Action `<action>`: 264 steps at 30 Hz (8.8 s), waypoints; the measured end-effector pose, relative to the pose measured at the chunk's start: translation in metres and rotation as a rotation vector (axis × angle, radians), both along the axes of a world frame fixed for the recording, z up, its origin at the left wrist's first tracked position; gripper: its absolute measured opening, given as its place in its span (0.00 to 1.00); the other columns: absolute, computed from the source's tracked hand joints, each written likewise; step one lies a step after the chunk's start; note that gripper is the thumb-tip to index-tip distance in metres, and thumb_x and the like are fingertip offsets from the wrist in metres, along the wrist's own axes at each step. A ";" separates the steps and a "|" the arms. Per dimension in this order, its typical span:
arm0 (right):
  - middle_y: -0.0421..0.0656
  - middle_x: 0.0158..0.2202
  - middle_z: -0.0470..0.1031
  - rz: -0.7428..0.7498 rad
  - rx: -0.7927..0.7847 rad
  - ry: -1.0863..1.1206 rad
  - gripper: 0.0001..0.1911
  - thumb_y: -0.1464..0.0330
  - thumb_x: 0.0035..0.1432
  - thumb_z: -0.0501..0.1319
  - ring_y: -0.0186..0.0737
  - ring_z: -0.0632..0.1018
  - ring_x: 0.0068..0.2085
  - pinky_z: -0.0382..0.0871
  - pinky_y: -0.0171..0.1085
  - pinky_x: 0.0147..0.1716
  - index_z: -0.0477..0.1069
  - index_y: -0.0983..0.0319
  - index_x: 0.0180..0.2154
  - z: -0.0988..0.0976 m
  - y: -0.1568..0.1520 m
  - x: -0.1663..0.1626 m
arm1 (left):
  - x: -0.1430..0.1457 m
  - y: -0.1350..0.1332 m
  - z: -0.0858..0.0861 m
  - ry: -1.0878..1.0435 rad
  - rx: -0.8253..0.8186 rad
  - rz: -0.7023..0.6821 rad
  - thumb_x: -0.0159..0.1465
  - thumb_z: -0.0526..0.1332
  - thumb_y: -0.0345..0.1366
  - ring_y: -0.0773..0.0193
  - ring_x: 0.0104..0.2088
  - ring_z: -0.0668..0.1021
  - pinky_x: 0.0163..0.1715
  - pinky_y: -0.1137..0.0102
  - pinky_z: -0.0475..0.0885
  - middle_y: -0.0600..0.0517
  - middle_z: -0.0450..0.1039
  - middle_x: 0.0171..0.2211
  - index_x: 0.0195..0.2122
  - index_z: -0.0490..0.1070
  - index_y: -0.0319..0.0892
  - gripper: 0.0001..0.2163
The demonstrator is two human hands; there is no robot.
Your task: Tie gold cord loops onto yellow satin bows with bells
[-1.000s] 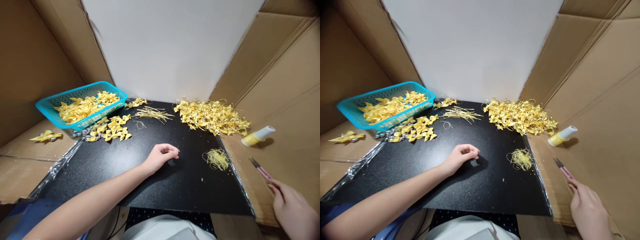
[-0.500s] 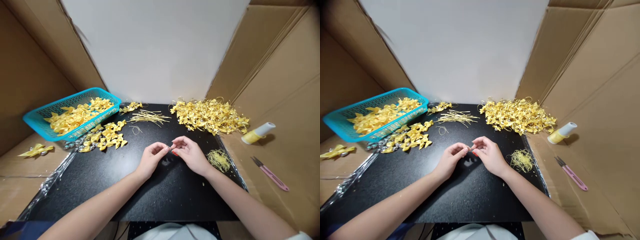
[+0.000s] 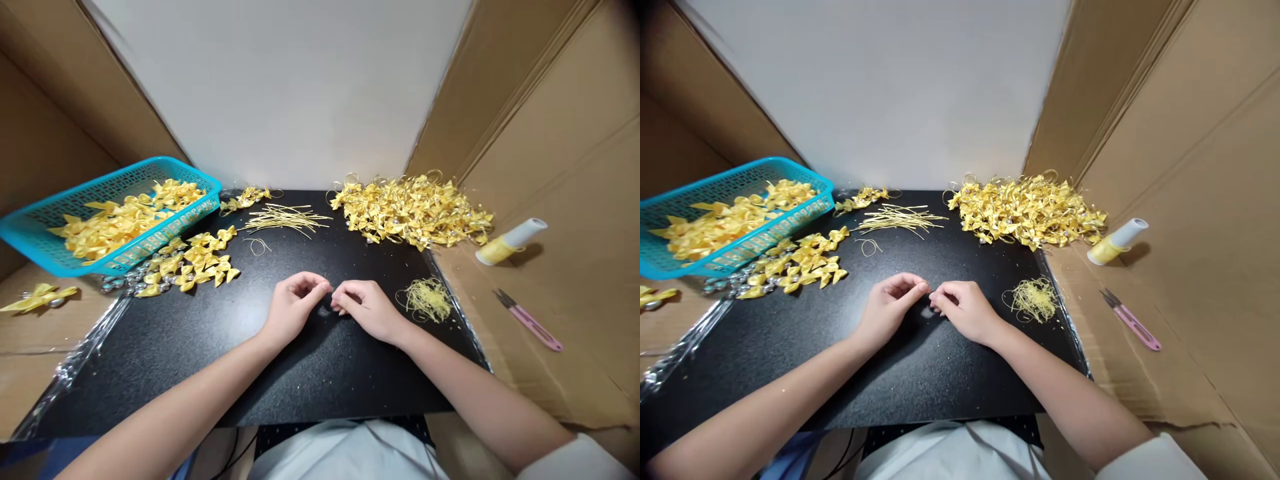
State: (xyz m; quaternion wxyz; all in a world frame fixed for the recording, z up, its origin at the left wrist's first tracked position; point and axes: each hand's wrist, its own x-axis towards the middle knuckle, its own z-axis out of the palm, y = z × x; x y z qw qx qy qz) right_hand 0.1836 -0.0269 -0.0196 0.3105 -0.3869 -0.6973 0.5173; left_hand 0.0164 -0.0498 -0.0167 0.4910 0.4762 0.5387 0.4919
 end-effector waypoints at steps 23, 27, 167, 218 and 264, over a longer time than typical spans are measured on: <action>0.36 0.17 0.58 -0.108 0.247 0.036 0.16 0.67 0.54 0.54 0.29 0.60 0.21 0.54 0.32 0.22 0.56 0.61 0.16 0.014 -0.002 0.007 | 0.001 -0.007 0.000 -0.094 -0.089 -0.225 0.55 0.69 0.40 0.67 0.27 0.78 0.31 0.73 0.71 0.51 0.79 0.26 0.29 0.77 0.39 0.09; 0.36 0.17 0.58 -0.103 0.245 0.030 0.16 0.67 0.54 0.54 0.28 0.60 0.21 0.54 0.32 0.22 0.56 0.61 0.16 0.014 -0.002 0.007 | 0.001 -0.007 -0.001 -0.091 -0.096 -0.213 0.54 0.69 0.40 0.66 0.27 0.78 0.32 0.72 0.72 0.50 0.80 0.26 0.28 0.76 0.39 0.09; 0.43 0.45 0.69 -0.274 0.654 0.446 0.11 0.62 0.64 0.56 0.38 0.76 0.43 0.74 0.41 0.48 0.63 0.54 0.48 0.151 0.048 0.024 | -0.014 0.049 0.155 0.062 0.690 -0.005 0.60 0.62 0.48 0.58 0.45 0.78 0.43 0.67 0.74 0.45 0.78 0.44 0.48 0.73 0.41 0.20; 0.40 0.45 0.79 -0.074 1.184 0.152 0.12 0.79 0.59 0.60 0.37 0.79 0.48 0.76 0.42 0.48 0.75 0.56 0.39 0.158 0.019 0.025 | -0.032 0.027 0.165 0.757 1.183 0.124 0.63 0.62 0.32 0.68 0.30 0.78 0.32 0.73 0.73 0.52 0.79 0.31 0.30 0.76 0.42 0.05; 0.45 0.40 0.80 -0.366 0.256 0.495 0.17 0.63 0.35 0.73 0.43 0.80 0.43 0.75 0.45 0.49 0.74 0.61 0.31 -0.004 0.037 0.005 | -0.031 0.038 -0.013 -0.533 -0.083 -0.066 0.66 0.60 0.40 0.57 0.47 0.76 0.45 0.57 0.75 0.44 0.70 0.52 0.54 0.67 0.39 0.17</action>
